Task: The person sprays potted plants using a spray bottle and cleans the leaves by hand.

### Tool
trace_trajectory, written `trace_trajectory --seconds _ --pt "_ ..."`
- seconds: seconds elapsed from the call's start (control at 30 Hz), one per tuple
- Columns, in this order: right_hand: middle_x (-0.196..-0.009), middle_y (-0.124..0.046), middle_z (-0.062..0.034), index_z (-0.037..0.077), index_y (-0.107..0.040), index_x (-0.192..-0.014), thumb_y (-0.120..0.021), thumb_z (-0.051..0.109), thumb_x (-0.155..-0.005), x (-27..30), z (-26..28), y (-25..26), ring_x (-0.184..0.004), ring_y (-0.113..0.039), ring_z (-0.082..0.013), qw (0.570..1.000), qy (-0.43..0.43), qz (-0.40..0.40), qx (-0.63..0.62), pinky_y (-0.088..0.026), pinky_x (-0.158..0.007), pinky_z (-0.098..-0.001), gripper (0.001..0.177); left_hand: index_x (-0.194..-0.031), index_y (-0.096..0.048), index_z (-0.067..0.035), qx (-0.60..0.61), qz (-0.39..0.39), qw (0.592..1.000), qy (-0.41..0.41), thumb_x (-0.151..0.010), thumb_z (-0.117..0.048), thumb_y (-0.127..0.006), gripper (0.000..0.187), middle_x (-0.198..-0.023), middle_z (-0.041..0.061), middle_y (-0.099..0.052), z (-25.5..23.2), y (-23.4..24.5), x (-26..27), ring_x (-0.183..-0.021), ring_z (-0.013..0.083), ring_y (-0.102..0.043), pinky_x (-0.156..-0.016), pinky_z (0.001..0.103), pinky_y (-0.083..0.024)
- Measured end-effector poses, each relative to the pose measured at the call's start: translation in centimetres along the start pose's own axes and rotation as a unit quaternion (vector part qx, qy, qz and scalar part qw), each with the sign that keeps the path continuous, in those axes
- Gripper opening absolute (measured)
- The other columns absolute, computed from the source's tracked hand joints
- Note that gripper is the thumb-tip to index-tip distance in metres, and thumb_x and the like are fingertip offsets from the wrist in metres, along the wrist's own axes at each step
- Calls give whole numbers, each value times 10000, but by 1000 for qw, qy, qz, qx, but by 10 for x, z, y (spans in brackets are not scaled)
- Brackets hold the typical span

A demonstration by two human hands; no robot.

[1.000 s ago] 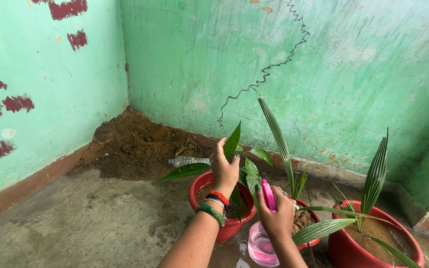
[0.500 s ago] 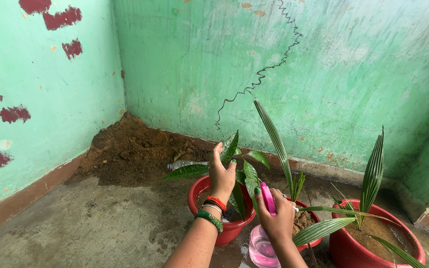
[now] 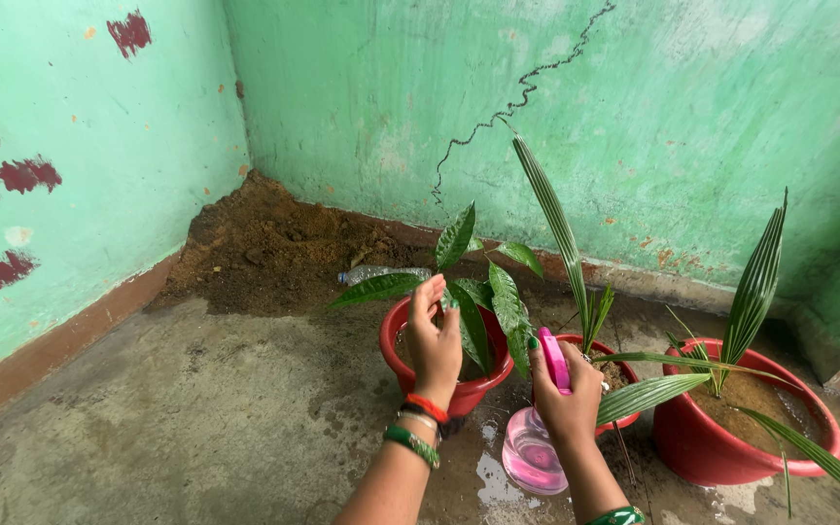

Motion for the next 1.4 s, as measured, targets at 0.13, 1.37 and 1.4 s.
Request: trace_trajectory --seconds 0.13,1.37,1.4 --pt "-662 -665 -118 -5 -714 -963 -706 265 -909 15 -24 4 -555 -567 -170 1000 -11 -21 -14 -457 -557 -338 276 -1168 -634 -29 -36 -58 997 30 -982 -63 -593 193 -1144 105 -722 4 24 48 -1080 215 -684 -966 347 -521" --pt "-651 -681 -78 4 -741 -913 -717 248 -884 66 -57 5 -574 -581 -144 999 23 39 -16 -452 -572 -310 247 -1064 -619 14 224 94 882 403 -907 52 -612 161 -888 82 -726 152 -93 139 -715 140 -701 -660 256 -564" --pt "-613 -682 -71 11 -734 -887 -704 265 -886 66 -66 0 -523 -590 -135 995 -47 75 -49 -455 -536 -312 256 -1064 -619 14 223 95 883 402 -907 52 -612 161 -888 82 -726 152 -91 139 -715 140 -701 -660 256 -564"
Point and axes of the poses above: each hand's wrist, its own x-axis away from the middle knuckle, its own y-axis out of the back of the hand, z = x × y, the point moved 8 cm from there along -x, towards the middle knuckle
